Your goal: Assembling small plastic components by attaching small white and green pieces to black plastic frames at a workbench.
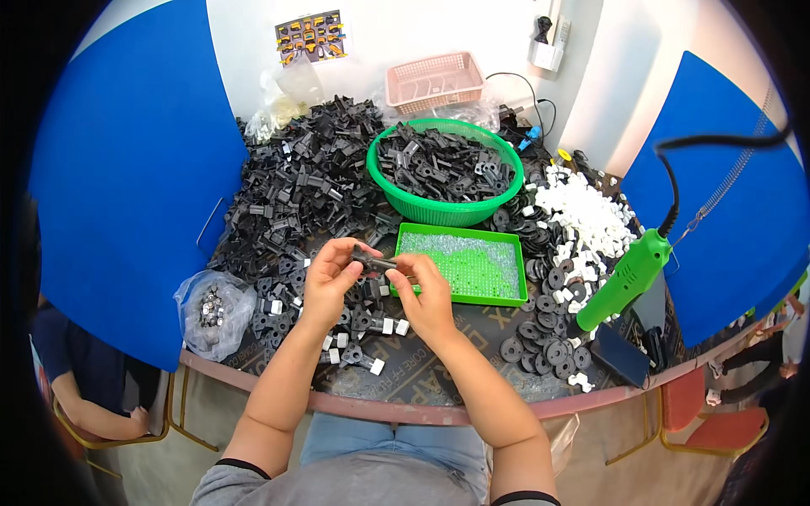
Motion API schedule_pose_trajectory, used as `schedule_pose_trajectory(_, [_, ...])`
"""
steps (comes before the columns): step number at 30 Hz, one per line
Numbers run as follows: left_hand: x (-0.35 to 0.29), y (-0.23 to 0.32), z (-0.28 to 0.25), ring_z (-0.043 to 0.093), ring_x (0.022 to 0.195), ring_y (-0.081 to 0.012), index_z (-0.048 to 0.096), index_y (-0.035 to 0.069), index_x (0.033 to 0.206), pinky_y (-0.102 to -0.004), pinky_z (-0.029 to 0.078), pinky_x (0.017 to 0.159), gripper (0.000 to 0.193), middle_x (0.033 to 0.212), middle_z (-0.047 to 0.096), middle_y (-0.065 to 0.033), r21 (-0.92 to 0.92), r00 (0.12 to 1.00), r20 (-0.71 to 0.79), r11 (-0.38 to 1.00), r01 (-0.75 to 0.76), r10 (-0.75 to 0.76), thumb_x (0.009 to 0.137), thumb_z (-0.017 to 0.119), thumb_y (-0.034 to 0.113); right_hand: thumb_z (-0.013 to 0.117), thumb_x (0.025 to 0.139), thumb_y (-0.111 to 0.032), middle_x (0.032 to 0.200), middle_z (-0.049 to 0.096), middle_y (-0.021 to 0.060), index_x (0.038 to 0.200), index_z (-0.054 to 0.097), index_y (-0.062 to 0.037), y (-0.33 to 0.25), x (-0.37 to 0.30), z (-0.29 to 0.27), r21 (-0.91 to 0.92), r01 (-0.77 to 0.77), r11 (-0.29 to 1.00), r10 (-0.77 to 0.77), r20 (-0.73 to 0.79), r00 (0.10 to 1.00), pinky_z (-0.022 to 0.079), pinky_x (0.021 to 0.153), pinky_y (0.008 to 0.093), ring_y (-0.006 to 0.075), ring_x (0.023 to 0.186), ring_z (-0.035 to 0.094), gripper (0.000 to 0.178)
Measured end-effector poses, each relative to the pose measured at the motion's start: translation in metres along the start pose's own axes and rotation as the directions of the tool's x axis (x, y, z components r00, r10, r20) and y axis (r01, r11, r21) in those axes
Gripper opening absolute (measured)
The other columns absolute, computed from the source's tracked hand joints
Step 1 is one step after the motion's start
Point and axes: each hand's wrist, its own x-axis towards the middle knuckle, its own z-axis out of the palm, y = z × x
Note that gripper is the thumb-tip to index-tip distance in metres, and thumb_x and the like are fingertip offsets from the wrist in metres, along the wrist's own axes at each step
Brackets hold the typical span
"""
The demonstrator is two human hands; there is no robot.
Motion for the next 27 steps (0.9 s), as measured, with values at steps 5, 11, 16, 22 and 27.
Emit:
schedule_pose_trajectory(5, [-0.004,-0.006,0.006,0.057,0.096,-0.0142,0.051,0.001,0.105,-0.0273,0.045,0.084,0.024,0.102,0.06,-0.0078,0.049,0.999,0.035,0.998,-0.041,0.039,0.084,0.048,-0.009,0.062,0.084,-0.008,0.082,0.057,0.0074,0.093,0.056,0.0003,-0.01,0.001,-0.006,-0.192,0.195,0.962,-0.176,0.113,0.978,0.044,0.063,0.0263,0.0131,0.072,0.055,0.014])
schedule_pose_trajectory(11, [-0.002,-0.002,0.008,0.055,0.095,-0.0115,0.051,0.002,0.114,-0.0259,0.043,0.085,0.031,0.103,0.058,-0.0048,0.152,0.997,0.05,0.987,0.047,-0.055,0.083,0.057,-0.002,0.062,0.082,-0.007,0.074,0.058,0.0068,0.085,0.058,0.0009,-0.004,-0.002,-0.009,-0.177,0.094,0.98,-0.097,-0.011,0.995,0.043,0.061,0.0257,0.0131,0.067,0.054,0.009])
schedule_pose_trajectory(16, [-0.004,0.0,0.002,0.056,0.086,-0.0104,0.056,-0.001,0.107,-0.0215,0.044,0.078,0.029,0.098,0.054,-0.0029,0.146,0.997,0.068,0.989,0.018,-0.028,0.079,0.058,-0.009,0.062,0.083,-0.007,0.072,0.058,0.0053,0.086,0.059,0.0007,0.001,-0.005,-0.003,-0.076,0.045,0.996,-0.044,0.016,0.999,0.043,0.061,0.0246,0.0107,0.066,0.054,0.009])
schedule_pose_trajectory(22, [-0.005,-0.015,-0.003,0.057,0.084,-0.0099,0.057,-0.001,0.108,-0.0211,0.048,0.071,0.03,0.092,0.051,-0.0024,0.293,0.997,0.009,0.954,-0.071,0.071,0.079,0.058,-0.009,0.058,0.088,-0.013,0.077,0.061,0.0065,0.086,0.057,0.0003,0.006,-0.007,-0.001,-0.077,-0.114,0.99,0.119,0.067,0.991,0.044,0.063,0.0255,0.0122,0.069,0.057,0.014])
schedule_pose_trajectory(27, [0.008,0.0,-0.033,0.06,0.081,-0.0152,0.05,0.005,0.116,-0.0288,0.053,0.073,0.024,0.102,0.056,-0.0064,0.075,0.956,-0.192,0.968,0.239,-0.221,0.093,0.045,0.007,0.057,0.086,-0.012,0.082,0.062,0.0121,0.086,0.059,-0.0007,0.02,0.034,-0.056,-0.705,0.048,0.707,-0.386,-0.328,0.862,0.046,0.069,0.0342,0.0262,0.075,0.059,0.012])
